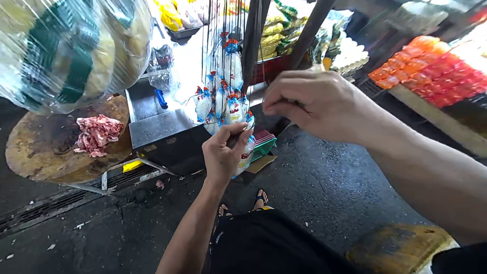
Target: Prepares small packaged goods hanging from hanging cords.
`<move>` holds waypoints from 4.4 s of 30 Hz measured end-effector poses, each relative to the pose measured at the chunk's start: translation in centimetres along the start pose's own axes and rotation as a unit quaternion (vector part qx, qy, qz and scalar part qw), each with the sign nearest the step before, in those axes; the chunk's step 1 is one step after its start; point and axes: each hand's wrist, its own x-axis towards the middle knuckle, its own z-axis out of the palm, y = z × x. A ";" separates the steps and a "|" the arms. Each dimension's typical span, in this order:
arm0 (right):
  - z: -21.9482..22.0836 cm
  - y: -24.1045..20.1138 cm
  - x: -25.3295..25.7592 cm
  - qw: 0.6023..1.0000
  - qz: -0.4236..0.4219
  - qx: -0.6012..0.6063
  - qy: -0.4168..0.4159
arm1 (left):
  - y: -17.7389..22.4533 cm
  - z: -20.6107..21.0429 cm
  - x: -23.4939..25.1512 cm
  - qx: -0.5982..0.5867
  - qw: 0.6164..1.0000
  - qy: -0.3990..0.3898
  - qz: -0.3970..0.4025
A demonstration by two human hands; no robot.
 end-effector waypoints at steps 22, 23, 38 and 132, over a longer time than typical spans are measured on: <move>13.9 1.2 -12.8 0.744 0.338 0.561 0.133 | -0.4 0.6 -7.8 -0.443 0.826 -0.238 -0.255; 13.7 0.9 -13.5 0.742 0.331 0.564 0.146 | -0.6 0.8 -8.4 -0.429 0.833 -0.225 -0.266; 13.5 -2.7 -20.0 0.767 0.275 0.559 0.152 | -1.9 1.2 -13.2 -0.323 0.816 -0.136 -0.459; 17.1 8.1 -11.5 0.814 0.204 0.529 0.124 | -5.0 3.1 -2.8 -0.294 0.807 -0.311 -0.406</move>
